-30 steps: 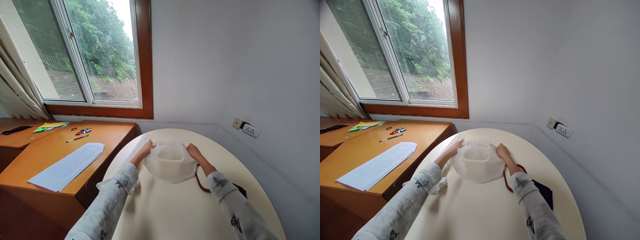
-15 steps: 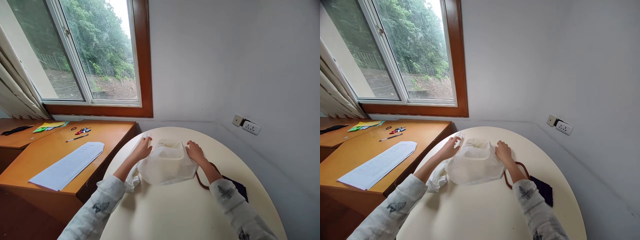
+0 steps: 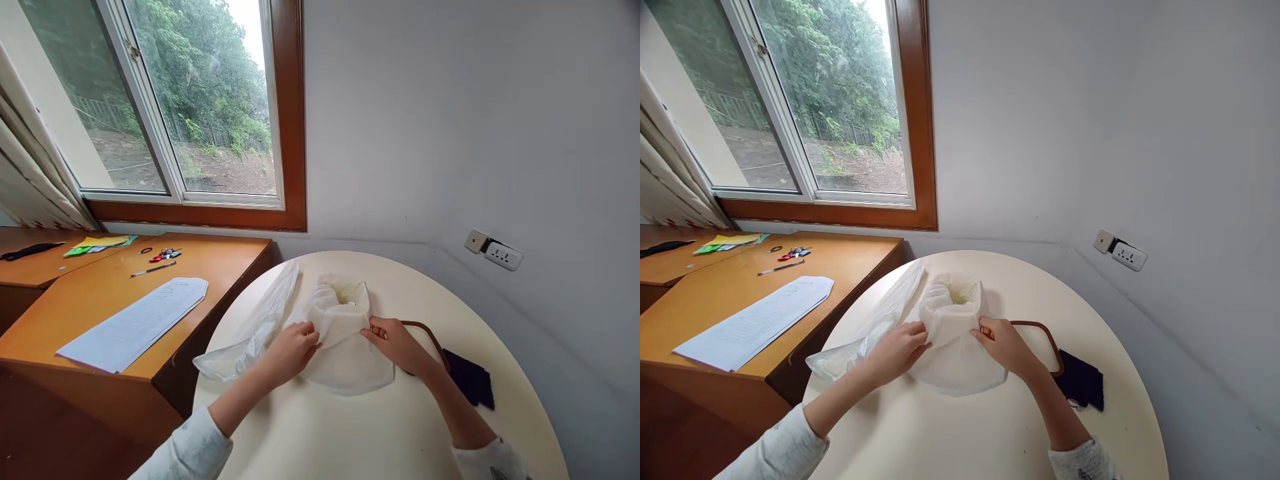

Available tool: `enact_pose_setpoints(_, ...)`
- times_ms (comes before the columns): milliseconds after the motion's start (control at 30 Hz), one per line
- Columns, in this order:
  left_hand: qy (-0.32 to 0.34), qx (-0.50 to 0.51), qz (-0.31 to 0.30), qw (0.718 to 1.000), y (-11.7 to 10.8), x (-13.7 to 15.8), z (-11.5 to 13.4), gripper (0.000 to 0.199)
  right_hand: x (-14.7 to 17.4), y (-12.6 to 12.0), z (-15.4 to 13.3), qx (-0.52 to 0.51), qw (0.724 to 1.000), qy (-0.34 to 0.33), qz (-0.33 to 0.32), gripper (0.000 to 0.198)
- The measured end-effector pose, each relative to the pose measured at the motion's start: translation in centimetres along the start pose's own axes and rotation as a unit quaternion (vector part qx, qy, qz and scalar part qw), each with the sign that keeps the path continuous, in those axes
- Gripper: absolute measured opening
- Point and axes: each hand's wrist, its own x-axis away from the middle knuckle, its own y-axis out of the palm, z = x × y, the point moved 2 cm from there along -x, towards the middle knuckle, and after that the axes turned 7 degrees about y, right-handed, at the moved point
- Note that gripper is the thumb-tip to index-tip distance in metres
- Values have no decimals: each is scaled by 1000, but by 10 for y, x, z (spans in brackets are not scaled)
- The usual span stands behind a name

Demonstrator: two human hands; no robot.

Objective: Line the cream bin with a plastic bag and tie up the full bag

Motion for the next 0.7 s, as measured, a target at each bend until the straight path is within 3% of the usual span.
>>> enact_pose_setpoints(167, 0, -34, -62, 998, 22, 6, 1, 33, 4, 5, 12, 77, 997, 3, -21, 32)
enact_pose_setpoints(267, -8, -38, -95, 995, 24, 9, -1, 30, 2, 5, 15, 132, 991, 8, -11, 30)
enact_pose_setpoints(367, -7, -27, -133, 991, 5, 18, -3, 17, 1, -4, 17, 190, 982, 13, -7, 25)
enact_pose_setpoints(467, -23, 69, -172, 982, -34, 27, -2, 38, 0, -24, 19, 187, 982, 34, 8, 7)
enact_pose_setpoints(533, -44, 135, -112, 984, -64, 22, 2, 40, -5, -38, 16, 138, 989, 36, 44, 15)
enact_pose_setpoints(600, -66, 147, -9, 987, -84, 5, 7, 38, -16, -46, 9, 70, 993, 15, 97, 20)
enact_pose_setpoints(700, -73, 186, 140, 970, -84, -33, 10, 42, -44, -41, -7, -48, 987, -40, 148, 27)
